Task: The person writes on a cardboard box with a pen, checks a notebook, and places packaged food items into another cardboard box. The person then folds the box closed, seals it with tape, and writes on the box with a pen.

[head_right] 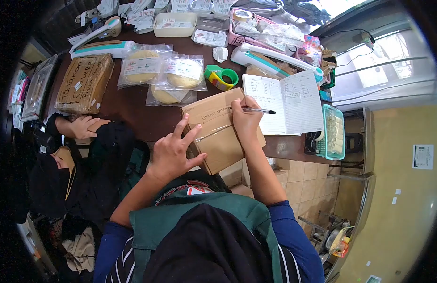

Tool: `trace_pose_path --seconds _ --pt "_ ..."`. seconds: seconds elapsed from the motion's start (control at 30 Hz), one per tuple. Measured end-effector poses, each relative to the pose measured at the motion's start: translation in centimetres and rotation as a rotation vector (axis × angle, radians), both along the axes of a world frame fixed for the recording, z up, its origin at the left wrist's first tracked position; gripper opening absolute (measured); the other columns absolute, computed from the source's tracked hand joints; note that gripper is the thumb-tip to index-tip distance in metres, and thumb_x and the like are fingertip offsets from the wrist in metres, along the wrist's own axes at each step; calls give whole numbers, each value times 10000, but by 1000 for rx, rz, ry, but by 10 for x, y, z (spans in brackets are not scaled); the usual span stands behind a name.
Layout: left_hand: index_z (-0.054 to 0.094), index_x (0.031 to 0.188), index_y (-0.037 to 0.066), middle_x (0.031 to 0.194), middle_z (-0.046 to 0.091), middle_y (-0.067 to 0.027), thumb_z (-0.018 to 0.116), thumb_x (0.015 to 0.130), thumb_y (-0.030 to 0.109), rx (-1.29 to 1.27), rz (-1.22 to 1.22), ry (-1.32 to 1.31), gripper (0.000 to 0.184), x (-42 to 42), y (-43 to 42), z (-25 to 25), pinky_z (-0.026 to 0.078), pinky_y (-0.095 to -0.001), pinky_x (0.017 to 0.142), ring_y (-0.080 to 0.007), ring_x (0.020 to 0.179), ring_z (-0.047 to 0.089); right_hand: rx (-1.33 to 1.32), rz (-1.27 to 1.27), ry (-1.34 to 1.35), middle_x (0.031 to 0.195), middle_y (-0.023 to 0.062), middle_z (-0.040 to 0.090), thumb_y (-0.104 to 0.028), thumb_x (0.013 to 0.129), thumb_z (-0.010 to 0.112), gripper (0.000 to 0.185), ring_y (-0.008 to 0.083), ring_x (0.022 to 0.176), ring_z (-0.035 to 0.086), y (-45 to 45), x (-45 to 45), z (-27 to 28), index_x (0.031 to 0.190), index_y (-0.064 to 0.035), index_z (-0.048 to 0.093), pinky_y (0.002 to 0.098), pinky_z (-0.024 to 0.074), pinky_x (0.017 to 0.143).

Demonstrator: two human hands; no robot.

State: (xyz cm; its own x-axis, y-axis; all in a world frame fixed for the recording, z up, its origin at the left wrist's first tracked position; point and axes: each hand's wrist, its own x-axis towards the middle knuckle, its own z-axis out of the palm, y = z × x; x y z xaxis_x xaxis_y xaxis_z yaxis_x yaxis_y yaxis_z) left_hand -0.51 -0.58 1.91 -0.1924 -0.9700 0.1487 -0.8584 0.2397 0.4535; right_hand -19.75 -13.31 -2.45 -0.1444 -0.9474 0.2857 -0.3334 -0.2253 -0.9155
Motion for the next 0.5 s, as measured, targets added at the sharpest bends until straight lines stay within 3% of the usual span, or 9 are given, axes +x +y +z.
trace_pose_path --seconds 0.5 --pt "532 1211 162 1309 414 -173 677 702 477 -8 2 -3 616 0 0 0 528 -357 688 -269 769 641 -37 -5 63 531 18 326 9 745 589 349 89 533 310 -1 -2 -1 551 -23 301 279 279 482"
